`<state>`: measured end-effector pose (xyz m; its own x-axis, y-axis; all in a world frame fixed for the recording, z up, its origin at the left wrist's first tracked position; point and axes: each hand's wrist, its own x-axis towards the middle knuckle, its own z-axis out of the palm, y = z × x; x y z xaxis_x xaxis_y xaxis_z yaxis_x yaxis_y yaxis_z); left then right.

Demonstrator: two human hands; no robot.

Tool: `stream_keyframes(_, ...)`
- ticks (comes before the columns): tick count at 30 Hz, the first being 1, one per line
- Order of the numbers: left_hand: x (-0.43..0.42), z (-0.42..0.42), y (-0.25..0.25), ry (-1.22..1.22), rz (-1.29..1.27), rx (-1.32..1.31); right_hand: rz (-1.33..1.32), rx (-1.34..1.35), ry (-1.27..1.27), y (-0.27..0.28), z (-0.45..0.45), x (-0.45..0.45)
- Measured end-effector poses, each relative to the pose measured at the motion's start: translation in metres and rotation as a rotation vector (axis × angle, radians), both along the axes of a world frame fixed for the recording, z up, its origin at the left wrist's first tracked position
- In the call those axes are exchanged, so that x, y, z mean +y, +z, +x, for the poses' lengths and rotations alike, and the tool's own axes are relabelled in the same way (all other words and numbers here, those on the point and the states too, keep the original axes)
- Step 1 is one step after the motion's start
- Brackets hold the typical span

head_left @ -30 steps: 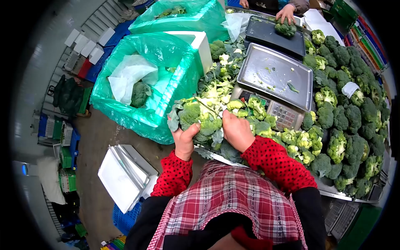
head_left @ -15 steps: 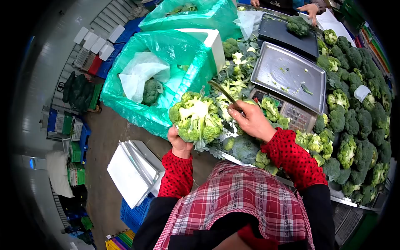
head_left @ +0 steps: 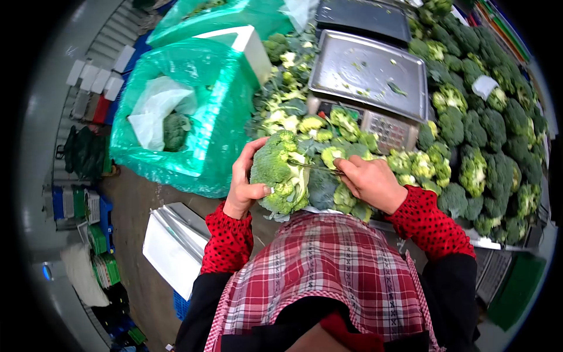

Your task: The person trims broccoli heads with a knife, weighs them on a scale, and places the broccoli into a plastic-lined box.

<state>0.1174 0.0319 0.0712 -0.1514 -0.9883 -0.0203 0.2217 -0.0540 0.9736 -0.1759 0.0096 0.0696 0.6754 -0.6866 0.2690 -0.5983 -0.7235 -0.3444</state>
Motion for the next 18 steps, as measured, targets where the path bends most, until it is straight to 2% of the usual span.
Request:
stream_keyframes(3, 0.000, -0.025, -0.007, -0.084, 0.068, -0.152, 0.073, 0.169, -0.146, -0.012, -0.027, 0.019)
stream_keyframes(6, -0.001, -0.043, -0.021, -0.157, 0.166, -0.242, 0.214, 0.162, -0.201, -0.038, -0.048, 0.035)
stream_keyframes(7, -0.002, -0.045, -0.030, -0.192, 0.131, -0.270, 0.435, 0.132, -0.234, -0.044, -0.052, 0.041)
stream_keyframes(8, 0.000, -0.043, -0.040, -0.208, 0.142, -0.271, 0.450, 0.129, -0.247, -0.040, -0.057, 0.046)
stream_keyframes(10, -0.006, -0.040, -0.054, -0.283, 0.311, 0.165, 1.125, -0.110, -0.243, -0.031, -0.072, 0.042)
stream_keyframes(11, -0.008, -0.041, -0.052, -0.268, 0.305, 0.130, 1.040, -0.196, -0.244, -0.037, -0.077, 0.045)
stream_keyframes(12, -0.014, -0.040, -0.055, -0.261, 0.290, 0.142, 1.024, -0.148, -0.322, -0.037, -0.084, 0.048)
stream_keyframes(14, -0.019, -0.045, -0.048, -0.228, 0.347, 0.209, 0.642, 0.019, -0.398, -0.033, -0.086, 0.055)
stream_keyframes(15, -0.021, -0.044, -0.050, -0.235, 0.342, 0.242, 0.643, 0.019, -0.396, -0.028, -0.082, 0.057)
stream_keyframes(17, -0.022, -0.049, -0.051, -0.187, 0.449, 0.342, 0.254, -0.323, -0.234, -0.016, -0.069, 0.062)
stream_keyframes(18, -0.022, -0.052, -0.050, -0.142, 0.516, 0.364, 0.252, -0.331, -0.239, -0.010, -0.069, 0.061)
